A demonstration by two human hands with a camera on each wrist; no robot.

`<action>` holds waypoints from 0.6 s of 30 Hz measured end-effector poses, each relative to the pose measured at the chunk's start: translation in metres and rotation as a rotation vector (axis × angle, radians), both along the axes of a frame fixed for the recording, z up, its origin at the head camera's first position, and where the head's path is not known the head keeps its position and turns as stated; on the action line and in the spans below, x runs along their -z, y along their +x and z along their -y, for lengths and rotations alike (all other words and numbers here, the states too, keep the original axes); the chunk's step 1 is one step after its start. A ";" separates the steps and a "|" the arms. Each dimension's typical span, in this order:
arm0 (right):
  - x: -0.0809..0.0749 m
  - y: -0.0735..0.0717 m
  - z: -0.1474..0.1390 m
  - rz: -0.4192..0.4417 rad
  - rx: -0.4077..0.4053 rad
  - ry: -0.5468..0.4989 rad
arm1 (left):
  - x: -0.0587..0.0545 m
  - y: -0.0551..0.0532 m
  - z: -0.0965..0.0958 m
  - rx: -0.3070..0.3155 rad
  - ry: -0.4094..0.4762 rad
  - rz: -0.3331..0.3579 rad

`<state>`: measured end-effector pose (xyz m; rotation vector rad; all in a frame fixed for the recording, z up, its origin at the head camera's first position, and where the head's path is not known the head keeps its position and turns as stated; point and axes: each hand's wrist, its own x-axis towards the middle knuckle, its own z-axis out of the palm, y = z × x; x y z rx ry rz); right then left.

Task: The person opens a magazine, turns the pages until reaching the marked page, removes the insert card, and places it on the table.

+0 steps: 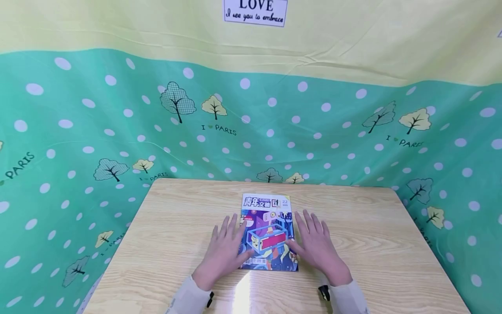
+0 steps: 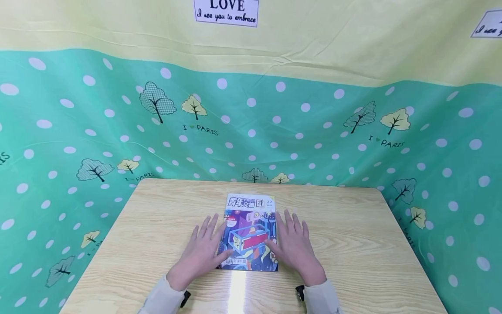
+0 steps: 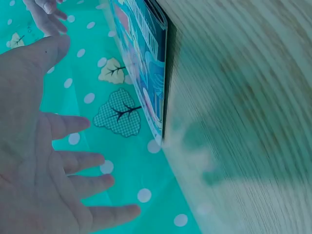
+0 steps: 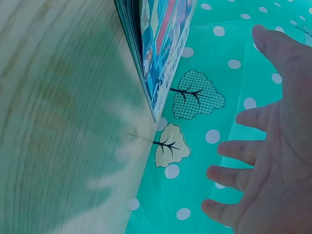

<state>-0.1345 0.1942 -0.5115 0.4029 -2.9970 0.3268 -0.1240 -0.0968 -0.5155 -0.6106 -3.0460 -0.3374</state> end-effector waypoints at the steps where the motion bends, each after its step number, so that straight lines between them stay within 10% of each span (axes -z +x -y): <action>1: 0.000 0.001 0.000 -0.001 -0.002 0.001 | 0.000 0.000 0.000 0.015 0.004 0.004; 18: 0.007 0.014 0.002 0.139 -0.072 -0.015 | 0.013 0.007 -0.011 0.222 -0.003 0.048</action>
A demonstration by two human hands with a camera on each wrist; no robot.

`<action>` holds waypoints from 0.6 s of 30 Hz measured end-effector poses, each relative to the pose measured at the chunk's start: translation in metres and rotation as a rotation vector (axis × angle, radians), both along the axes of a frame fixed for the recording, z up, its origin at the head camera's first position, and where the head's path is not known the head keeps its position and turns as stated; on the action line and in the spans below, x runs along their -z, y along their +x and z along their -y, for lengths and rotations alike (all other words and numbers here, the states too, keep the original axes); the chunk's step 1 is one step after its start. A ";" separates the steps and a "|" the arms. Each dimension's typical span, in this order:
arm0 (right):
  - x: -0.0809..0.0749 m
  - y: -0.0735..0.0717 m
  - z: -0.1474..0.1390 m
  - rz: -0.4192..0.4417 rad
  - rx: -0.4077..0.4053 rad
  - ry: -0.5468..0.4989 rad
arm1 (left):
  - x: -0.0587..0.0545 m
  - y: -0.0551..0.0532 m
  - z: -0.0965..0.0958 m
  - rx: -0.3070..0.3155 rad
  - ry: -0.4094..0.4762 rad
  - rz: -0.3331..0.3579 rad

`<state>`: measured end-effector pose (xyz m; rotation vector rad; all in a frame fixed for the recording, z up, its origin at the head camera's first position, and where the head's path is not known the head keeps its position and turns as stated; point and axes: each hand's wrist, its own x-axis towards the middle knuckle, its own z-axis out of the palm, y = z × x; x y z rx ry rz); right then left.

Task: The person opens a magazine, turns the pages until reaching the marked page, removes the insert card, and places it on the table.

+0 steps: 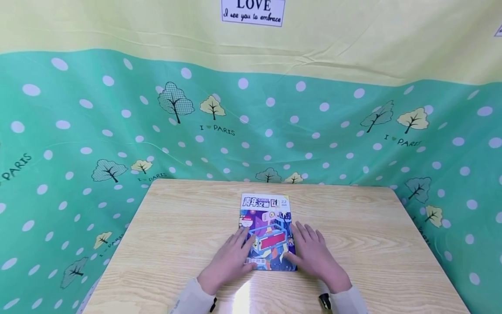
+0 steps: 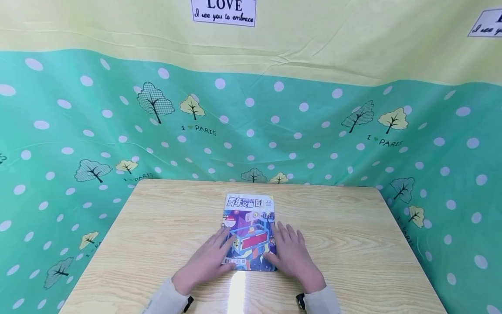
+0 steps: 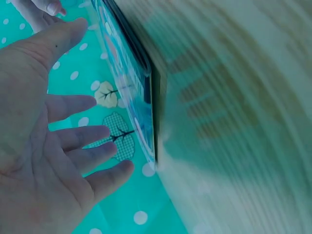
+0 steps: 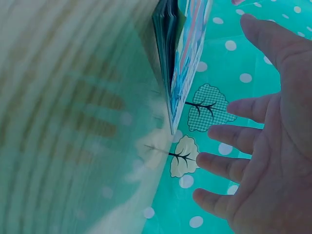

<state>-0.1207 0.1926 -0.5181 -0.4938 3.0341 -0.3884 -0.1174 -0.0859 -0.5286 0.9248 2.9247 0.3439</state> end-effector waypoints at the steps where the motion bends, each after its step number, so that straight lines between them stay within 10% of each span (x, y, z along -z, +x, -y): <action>1: 0.001 0.001 0.000 0.007 -0.004 -0.004 | 0.000 0.001 0.000 0.009 -0.006 -0.002; 18: 0.017 0.005 -0.003 0.195 -0.148 -0.039 | 0.008 0.006 -0.002 0.026 -0.069 0.026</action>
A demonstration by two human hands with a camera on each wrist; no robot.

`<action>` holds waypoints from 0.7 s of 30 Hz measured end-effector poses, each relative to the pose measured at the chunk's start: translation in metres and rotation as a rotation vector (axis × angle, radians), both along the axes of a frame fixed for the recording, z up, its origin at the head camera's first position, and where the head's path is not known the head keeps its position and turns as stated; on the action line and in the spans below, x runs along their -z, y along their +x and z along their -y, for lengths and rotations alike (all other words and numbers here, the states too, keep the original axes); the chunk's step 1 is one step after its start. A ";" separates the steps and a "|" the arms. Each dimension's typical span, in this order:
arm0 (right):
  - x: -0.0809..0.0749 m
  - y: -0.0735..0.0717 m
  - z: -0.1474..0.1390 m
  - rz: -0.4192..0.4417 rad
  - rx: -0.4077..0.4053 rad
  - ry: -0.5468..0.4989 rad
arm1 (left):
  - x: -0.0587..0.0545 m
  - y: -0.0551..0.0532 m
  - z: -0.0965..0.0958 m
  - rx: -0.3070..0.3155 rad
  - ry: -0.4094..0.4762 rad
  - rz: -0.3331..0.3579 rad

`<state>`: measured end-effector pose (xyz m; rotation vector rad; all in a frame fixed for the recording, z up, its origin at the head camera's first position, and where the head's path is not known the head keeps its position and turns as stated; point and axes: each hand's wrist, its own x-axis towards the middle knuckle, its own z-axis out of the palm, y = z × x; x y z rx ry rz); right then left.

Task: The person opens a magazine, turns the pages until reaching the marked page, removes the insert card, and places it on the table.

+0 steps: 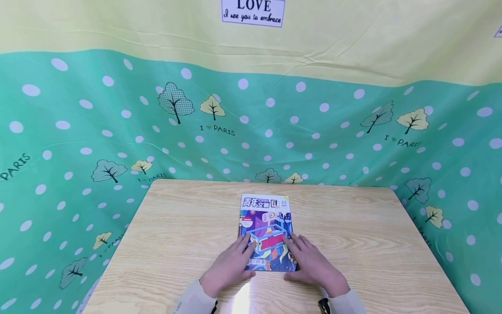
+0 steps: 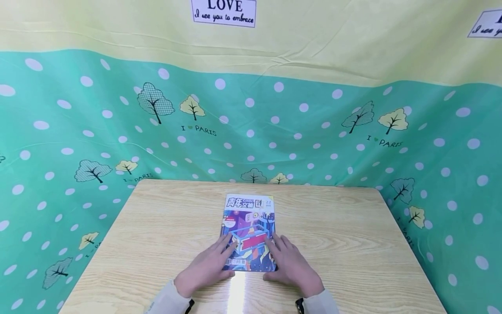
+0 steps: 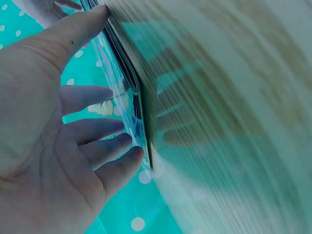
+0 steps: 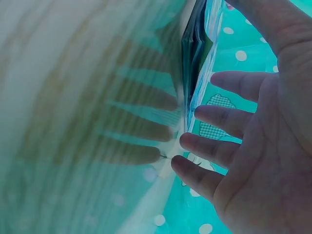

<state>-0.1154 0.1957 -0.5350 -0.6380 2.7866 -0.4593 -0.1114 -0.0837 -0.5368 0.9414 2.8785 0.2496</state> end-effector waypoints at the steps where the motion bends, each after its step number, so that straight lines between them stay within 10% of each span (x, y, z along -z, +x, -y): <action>1: 0.000 0.000 0.000 0.005 0.000 0.000 | 0.000 0.000 0.000 0.001 0.003 0.000; 21: 0.004 -0.002 -0.001 -0.022 -0.019 0.030 | 0.003 0.000 0.001 -0.014 0.033 0.053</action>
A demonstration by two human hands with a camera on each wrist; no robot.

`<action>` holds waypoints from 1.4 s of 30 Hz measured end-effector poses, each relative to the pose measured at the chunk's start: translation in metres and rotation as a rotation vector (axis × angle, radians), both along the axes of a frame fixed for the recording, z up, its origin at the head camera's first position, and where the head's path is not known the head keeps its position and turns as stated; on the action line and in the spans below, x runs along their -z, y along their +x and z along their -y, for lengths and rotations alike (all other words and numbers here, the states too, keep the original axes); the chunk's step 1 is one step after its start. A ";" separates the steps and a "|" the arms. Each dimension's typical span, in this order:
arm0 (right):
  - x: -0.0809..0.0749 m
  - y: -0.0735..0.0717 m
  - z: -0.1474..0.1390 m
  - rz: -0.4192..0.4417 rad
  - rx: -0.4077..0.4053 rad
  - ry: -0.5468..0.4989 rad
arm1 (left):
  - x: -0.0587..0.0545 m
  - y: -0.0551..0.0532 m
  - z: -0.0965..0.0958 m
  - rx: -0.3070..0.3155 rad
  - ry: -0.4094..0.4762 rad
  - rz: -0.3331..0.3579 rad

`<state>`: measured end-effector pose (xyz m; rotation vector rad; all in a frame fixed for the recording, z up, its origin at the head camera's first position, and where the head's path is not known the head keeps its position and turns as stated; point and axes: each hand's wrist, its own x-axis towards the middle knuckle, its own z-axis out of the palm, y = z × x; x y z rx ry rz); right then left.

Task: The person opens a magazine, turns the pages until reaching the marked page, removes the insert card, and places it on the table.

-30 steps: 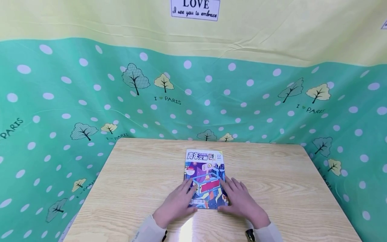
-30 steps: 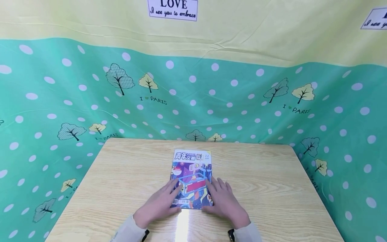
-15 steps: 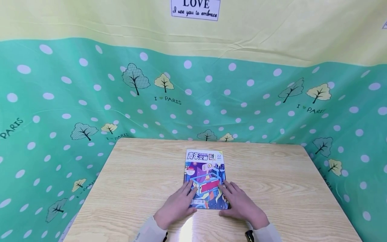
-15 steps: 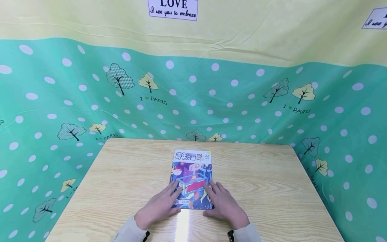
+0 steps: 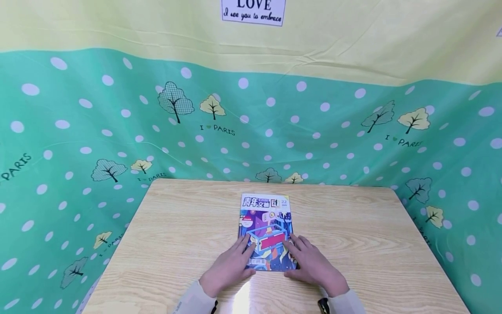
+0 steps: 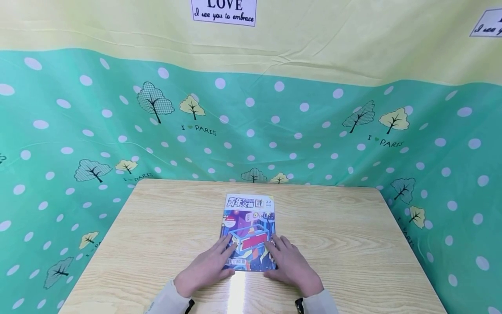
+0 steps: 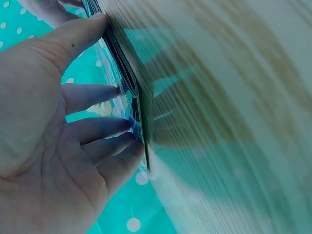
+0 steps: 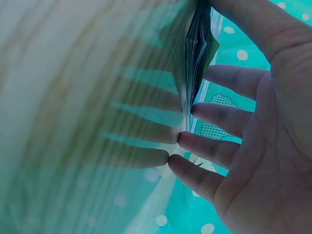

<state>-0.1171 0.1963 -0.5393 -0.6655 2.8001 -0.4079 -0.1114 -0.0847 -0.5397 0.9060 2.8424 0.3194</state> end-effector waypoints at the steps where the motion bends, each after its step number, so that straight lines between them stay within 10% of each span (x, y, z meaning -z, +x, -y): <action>1: 0.000 0.000 0.000 0.000 -0.001 -0.001 | 0.000 0.000 0.000 0.002 0.004 0.000; 17: -0.010 0.004 -0.006 0.010 0.016 -0.081 | -0.004 -0.001 0.002 -0.007 0.017 0.075; 32: -0.011 0.003 -0.001 -0.135 0.323 0.013 | -0.007 -0.003 0.008 0.000 0.066 0.130; 42: -0.008 0.007 -0.001 -0.250 0.259 -0.219 | -0.005 -0.002 0.009 -0.001 0.068 0.130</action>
